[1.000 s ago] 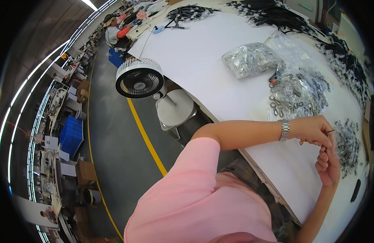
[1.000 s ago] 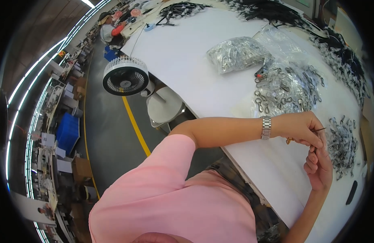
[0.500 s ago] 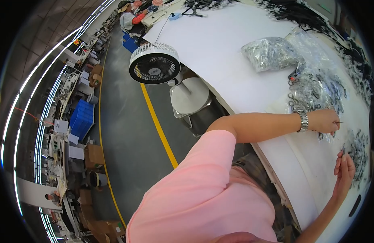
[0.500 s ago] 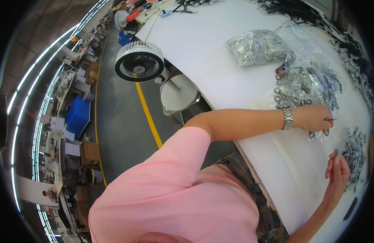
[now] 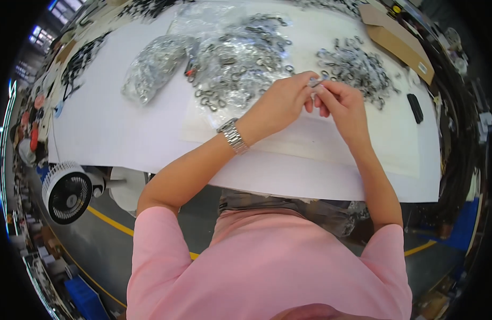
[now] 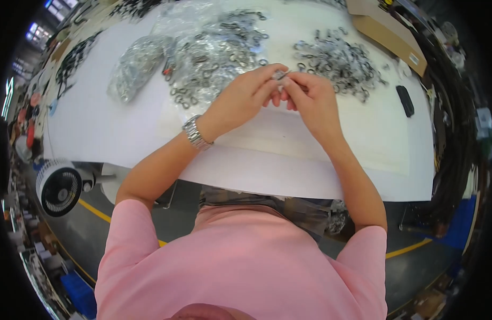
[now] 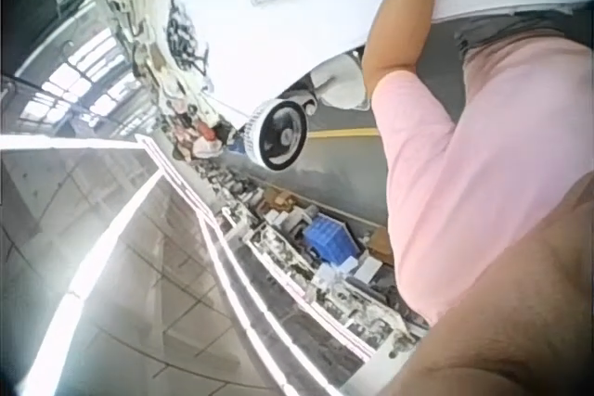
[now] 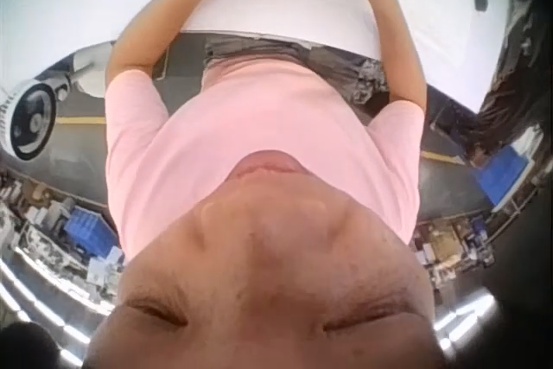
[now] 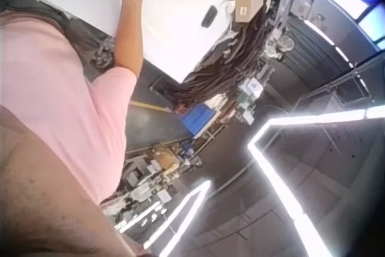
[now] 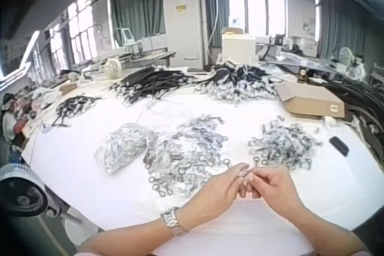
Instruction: Assembling small metal hardware components including rings and clasps.
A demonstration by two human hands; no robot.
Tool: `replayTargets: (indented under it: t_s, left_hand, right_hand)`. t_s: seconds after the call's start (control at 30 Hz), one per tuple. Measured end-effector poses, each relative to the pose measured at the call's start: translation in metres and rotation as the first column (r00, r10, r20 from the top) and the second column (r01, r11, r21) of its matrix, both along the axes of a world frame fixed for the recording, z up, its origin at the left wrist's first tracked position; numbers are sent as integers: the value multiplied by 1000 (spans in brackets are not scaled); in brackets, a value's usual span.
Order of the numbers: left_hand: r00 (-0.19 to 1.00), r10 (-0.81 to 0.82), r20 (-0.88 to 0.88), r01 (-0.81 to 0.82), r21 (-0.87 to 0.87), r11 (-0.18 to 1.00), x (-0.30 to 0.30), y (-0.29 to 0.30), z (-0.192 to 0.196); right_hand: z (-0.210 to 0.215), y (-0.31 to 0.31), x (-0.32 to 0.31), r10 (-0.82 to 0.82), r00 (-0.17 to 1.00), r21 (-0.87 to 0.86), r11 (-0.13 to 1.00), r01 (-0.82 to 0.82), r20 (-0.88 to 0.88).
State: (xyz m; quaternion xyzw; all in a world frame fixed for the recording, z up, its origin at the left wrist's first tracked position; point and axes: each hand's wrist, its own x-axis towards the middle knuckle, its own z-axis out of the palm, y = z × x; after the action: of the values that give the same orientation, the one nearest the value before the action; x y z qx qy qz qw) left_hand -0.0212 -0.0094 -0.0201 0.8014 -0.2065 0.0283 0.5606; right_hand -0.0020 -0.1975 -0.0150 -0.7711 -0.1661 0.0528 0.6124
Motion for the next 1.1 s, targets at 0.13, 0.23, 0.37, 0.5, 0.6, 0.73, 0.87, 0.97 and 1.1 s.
replayTargets:
  t_s: [0.13,0.23,0.37,0.5,0.6,0.73,0.87,0.97,1.1]
  left_hand:
    - [998,30,49,-32,42,999,2,-11,5]
    - [960,98,261,-131,112,985,3,-15,-6]
    - [970,98,224,-119,81,990,9,-10,-2]
    - [977,100,-187,-112,-60,992,21,18,16]
    - [958,169,-229,-237,-312,920,35,39,16]
    - [935,139,-325,-266,-389,882,37,42,8]
    - [935,88,-345,-221,-367,904,34,34,7]
    - [945,100,-313,-210,-341,916,36,36,4]
    - [953,143,-266,-224,-307,925,38,41,0]
  right_hand:
    - [3,-8,-4,-13,999,17,1000,12,29]
    - [4,-6,-11,-9,1000,54,998,8,12]
    - [0,-13,-4,34,998,51,998,-31,-44]
    - [13,-43,32,-66,971,521,834,181,-232]
    - [4,-56,44,85,894,629,739,239,-440]
    - [11,-8,29,-40,998,-300,952,50,40]
    - [-20,14,61,268,796,-702,665,255,543]
    - [-15,22,72,245,921,-808,579,112,304]
    - [-9,9,65,180,939,-773,623,121,292]
